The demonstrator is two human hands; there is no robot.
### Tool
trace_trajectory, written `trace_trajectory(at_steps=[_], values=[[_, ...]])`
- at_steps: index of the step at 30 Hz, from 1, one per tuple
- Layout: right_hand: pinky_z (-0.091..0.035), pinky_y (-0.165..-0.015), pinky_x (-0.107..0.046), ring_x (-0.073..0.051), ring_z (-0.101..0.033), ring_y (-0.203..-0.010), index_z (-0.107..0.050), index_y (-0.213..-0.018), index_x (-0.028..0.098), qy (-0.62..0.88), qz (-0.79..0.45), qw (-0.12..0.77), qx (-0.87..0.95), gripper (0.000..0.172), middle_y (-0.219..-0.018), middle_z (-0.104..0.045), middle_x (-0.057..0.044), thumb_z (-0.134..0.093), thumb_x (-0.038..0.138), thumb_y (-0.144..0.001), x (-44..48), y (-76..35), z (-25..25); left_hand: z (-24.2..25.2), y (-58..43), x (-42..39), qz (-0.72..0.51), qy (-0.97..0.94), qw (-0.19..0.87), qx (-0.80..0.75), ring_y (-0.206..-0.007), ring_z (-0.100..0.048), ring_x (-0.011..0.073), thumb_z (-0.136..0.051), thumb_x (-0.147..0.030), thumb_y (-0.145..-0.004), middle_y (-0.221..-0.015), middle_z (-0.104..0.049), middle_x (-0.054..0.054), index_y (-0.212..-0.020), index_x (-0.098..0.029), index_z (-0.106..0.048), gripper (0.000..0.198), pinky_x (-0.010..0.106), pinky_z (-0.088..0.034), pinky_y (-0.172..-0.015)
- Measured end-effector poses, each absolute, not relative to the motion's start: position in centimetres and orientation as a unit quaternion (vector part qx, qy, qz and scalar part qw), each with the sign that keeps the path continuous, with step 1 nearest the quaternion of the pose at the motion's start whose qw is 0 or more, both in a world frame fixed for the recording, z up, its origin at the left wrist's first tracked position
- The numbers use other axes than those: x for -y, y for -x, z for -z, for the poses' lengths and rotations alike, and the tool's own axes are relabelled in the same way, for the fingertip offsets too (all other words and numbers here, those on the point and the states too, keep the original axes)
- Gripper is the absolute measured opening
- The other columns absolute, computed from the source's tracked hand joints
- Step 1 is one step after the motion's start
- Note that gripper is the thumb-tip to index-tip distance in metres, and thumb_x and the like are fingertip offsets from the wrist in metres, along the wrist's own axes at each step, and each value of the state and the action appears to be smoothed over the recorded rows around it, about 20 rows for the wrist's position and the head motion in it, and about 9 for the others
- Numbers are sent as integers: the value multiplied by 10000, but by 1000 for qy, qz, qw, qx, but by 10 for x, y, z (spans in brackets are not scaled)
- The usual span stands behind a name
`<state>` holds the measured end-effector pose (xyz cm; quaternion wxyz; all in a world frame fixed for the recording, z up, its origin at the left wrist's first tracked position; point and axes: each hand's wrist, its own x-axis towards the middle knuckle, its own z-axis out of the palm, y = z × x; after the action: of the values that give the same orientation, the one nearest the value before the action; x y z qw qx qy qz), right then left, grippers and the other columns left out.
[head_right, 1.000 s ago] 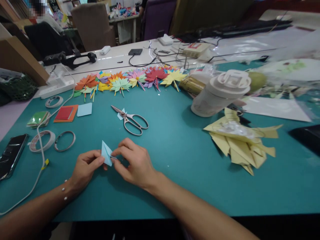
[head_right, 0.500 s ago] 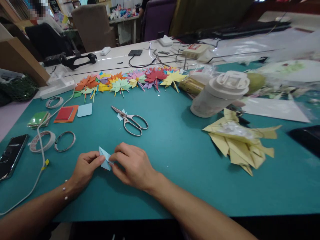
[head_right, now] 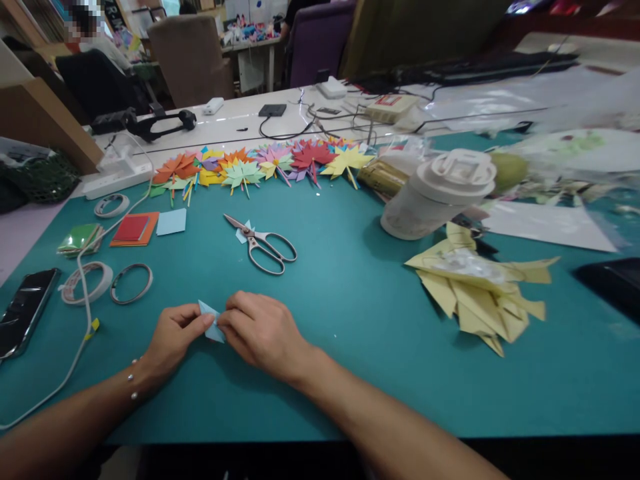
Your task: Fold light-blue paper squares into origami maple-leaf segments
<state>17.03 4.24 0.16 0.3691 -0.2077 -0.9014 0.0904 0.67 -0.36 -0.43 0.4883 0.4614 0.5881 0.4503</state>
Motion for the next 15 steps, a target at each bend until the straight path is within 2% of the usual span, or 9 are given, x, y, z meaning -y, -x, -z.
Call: trace_trajectory(at_steps=[11,15], values=[[-384,-533,-223,-112,-481,-603,-548,-781,165,242,-119,327,906,175,-766,-560,-41,-403,181,-879,-41,-171,-4,4,-7,3,-440,-477,467,-601,-462,-376,81,-587,-314,-660,-456,-436,-40,-471,-149,-524,259,200,-318,-458],[-380,-523,-223,-110,-476,-597,-535,-794,165,248,-171,316,900,136,-776,-547,-39,-419,175,-864,-41,-171,-3,7,-6,3,-434,-491,457,-601,-461,-356,79,-581,-315,-674,-454,-408,-43,-467,-150,-507,275,202,-301,-457]])
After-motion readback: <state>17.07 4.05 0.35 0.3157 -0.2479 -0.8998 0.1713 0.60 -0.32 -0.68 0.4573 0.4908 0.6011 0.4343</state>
